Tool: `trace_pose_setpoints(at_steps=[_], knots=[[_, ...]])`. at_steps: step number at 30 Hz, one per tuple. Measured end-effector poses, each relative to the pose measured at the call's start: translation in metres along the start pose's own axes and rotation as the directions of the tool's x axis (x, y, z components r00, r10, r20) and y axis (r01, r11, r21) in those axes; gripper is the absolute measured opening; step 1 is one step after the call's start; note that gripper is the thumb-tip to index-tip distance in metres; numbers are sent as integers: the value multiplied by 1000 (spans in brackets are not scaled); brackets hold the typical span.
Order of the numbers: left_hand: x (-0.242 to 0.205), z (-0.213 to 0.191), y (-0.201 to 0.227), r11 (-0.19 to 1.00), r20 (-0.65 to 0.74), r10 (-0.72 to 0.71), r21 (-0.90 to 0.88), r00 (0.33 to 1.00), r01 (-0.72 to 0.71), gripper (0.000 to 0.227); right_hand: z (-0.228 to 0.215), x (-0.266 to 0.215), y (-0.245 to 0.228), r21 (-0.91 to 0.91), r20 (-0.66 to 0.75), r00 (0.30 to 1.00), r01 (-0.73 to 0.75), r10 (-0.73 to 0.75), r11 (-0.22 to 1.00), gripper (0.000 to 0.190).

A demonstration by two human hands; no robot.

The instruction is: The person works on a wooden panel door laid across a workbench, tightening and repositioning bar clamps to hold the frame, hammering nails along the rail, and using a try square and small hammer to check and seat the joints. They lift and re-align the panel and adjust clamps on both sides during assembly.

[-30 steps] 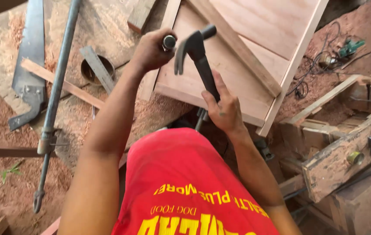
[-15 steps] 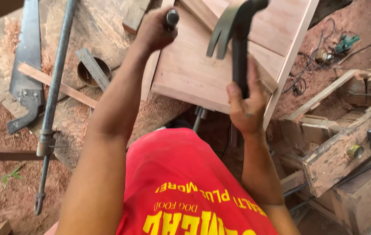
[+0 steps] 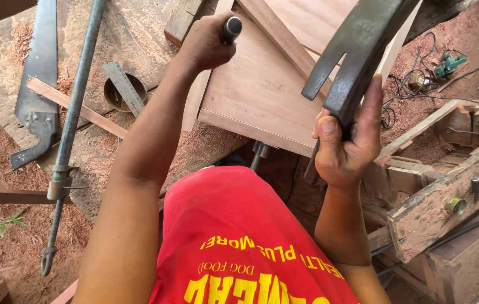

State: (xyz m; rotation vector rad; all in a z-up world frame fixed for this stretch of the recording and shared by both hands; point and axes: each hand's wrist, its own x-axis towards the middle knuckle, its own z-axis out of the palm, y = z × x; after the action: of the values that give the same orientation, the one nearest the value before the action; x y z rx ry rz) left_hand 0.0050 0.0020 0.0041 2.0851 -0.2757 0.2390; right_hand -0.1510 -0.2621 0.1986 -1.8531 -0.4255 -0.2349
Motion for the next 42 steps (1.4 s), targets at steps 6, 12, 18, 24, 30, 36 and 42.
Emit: trace_pose_setpoints(at_steps=[6, 12, 18, 24, 30, 36, 42], knots=[[-5, -1, 9, 1000, 7, 17, 5, 1000, -17, 19, -1, 3, 5, -37, 23, 1000, -3, 3, 999, 65], [-5, 1, 3, 1000, -7, -2, 2, 1000, 2, 23, 1, 4, 6, -30, 37, 999, 0, 1, 1000, 65], [-6, 4, 0, 1000, 13, -14, 9, 1000, 14, 21, 0, 5, -3, -8, 33, 999, 11, -11, 1000, 65], [-14, 9, 7, 998, 0, 44, 35, 999, -44, 21, -3, 8, -11, 29, -12, 999, 51, -50, 998, 69], [-9, 19, -3, 995, 12, 44, 84, 999, -45, 21, -5, 8, -13, 12, -8, 999, 49, -48, 999, 69], [-9, 12, -4, 1000, 9, 2, 10, 1000, -2, 22, -6, 7, -15, 6, -7, 999, 33, -33, 999, 68], [-11, 12, -8, 999, -17, 39, -6, 999, -39, 25, 22, 11, 69, -318, 94, 962, 271, -255, 909, 71]])
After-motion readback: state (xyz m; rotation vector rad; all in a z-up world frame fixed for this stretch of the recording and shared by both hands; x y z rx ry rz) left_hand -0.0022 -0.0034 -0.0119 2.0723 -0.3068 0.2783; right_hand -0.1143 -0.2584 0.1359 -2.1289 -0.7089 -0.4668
